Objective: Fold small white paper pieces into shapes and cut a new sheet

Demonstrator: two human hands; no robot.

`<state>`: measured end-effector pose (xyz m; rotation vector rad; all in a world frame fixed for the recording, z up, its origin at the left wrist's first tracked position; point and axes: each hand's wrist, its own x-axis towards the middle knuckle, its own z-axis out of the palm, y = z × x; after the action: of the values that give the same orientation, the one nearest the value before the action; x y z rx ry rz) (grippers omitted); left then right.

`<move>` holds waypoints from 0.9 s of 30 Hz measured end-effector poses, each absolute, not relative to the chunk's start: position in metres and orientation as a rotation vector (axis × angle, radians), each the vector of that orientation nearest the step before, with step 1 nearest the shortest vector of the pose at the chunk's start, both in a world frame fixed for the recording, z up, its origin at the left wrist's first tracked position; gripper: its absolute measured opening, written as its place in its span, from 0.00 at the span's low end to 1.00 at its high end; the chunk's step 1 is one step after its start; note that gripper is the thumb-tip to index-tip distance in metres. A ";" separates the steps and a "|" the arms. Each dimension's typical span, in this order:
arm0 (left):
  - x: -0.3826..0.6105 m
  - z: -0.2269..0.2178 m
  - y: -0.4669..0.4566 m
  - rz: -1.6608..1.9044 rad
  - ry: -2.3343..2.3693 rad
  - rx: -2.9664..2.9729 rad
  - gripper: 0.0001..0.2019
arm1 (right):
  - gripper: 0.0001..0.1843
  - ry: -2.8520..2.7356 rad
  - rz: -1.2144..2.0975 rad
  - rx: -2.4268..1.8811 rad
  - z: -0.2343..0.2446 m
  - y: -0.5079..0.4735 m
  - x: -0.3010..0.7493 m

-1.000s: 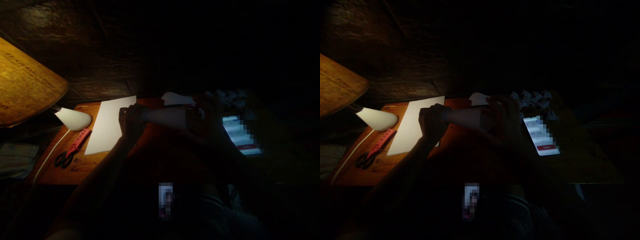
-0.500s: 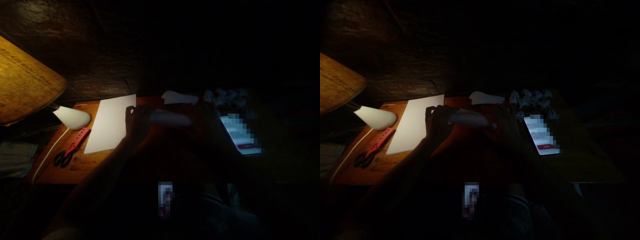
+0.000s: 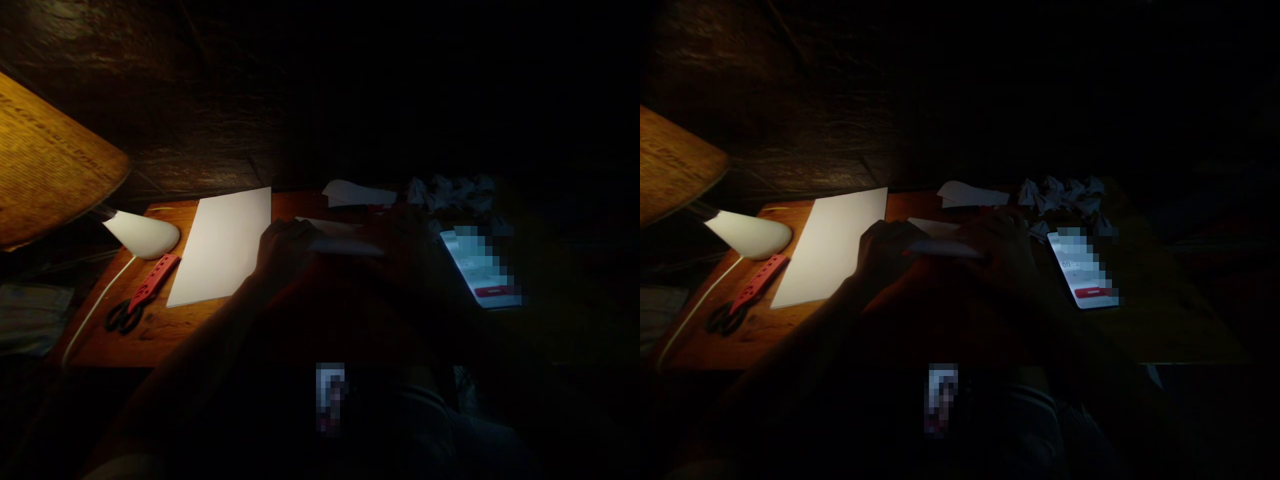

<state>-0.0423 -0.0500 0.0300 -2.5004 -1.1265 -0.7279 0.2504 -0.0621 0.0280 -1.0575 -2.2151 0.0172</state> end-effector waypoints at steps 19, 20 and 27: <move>-0.044 0.027 -0.049 -0.752 -1.017 -2.511 0.10 | 0.10 -2.228 -0.125 -1.005 0.024 -0.055 0.251; -0.043 0.027 -0.050 -0.750 -1.011 -2.506 0.10 | 0.10 -2.229 -0.127 -0.995 0.024 -0.056 0.249; -0.038 0.029 -0.054 -0.799 -1.032 -2.479 0.13 | 0.12 -2.235 -0.100 -0.985 0.028 -0.058 0.248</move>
<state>-0.0377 -0.0538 0.0287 -2.4794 -1.0320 -0.7991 0.2484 -0.0578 0.0280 -0.9853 -2.2355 -0.0995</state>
